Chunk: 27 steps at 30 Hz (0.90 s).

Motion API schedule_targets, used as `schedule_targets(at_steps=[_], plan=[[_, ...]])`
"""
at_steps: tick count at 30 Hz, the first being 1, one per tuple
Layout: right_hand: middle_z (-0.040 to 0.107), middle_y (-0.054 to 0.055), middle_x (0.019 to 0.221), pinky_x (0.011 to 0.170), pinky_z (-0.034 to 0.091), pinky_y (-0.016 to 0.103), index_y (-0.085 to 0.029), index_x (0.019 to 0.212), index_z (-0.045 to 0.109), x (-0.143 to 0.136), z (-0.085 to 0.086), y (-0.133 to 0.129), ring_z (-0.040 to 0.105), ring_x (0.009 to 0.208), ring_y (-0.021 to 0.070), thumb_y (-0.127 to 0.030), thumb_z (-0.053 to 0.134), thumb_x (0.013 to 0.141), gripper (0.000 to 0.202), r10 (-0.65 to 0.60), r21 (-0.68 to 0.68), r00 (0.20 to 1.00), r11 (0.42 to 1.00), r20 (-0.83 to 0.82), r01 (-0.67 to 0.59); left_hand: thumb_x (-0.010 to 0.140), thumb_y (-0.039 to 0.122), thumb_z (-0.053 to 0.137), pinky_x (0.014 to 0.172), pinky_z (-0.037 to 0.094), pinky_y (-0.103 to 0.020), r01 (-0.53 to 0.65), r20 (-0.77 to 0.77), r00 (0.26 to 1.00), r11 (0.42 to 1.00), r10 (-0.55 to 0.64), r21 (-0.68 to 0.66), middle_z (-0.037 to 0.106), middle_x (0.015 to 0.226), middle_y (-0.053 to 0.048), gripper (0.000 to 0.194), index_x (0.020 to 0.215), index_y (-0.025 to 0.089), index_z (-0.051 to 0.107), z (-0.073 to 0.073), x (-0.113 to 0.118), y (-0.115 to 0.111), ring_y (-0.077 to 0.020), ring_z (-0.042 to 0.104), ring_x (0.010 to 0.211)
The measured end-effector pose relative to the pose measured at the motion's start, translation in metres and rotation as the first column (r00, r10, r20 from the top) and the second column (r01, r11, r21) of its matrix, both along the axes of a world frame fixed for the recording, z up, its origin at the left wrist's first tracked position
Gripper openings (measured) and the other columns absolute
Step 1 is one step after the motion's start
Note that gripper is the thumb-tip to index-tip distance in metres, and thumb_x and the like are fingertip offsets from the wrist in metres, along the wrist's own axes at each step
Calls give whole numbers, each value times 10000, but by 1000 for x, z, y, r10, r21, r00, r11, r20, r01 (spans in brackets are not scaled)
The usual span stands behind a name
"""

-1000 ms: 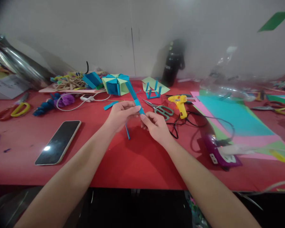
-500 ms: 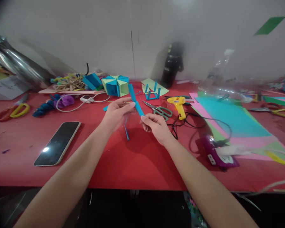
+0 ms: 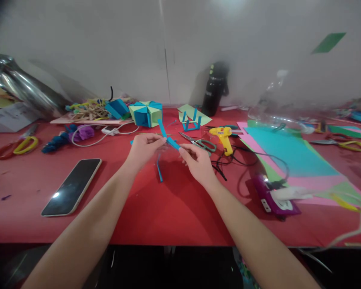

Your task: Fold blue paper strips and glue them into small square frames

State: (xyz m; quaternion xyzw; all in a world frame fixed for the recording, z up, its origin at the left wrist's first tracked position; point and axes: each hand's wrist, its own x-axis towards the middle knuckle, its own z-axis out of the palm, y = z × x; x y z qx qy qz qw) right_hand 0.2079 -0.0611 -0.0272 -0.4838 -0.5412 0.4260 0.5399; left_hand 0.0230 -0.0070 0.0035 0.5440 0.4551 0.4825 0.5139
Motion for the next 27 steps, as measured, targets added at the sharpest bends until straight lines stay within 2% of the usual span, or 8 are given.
schedule_targets(at_steps=[5,9,13,17,22,27], plan=[[712,41,815,640,546,312,-201,981,751,-1,-4,0,655,704,178,-485,795,780,350,-36,44,993,999,116,31,840,220,709,669,638,-305,-16,-146,989,999,20,34,747,723,-68,125,746,139,717,-1,2,-2,-185,744,676],[722,44,767,635,579,329,-183,941,713,-1,-7,2,682,649,182,-488,784,791,347,-41,5,999,999,33,41,844,255,695,650,625,-296,1,-241,970,998,14,61,744,715,-59,137,747,160,713,-3,0,-2,-198,750,698],[720,42,747,681,603,348,-185,932,653,-3,-5,1,708,650,189,-511,784,788,380,-33,-44,998,999,-48,31,828,289,679,638,587,-290,20,-335,942,986,37,166,736,693,-41,151,722,187,710,-8,-2,1,-193,725,665],[720,26,773,704,622,380,-229,924,565,-6,0,-1,727,659,203,-527,805,758,417,-50,-64,992,997,-116,42,801,265,682,727,579,-317,43,-356,933,963,57,267,750,755,-35,92,745,204,724,-13,-3,4,-203,722,734],[718,18,805,731,635,405,-256,908,502,-8,2,-3,743,691,219,-555,823,723,476,-42,-78,985,996,-167,29,784,251,708,784,577,-344,22,-343,936,957,83,290,771,819,-47,106,859,207,767,-15,-3,6,-217,728,777],[714,8,766,745,630,409,-254,916,499,-8,2,-4,741,677,216,-544,804,753,451,-29,-69,988,997,-151,19,829,285,672,838,557,-363,130,-405,914,947,1,295,786,914,-63,160,908,207,787,-12,-4,3,-236,726,865]])
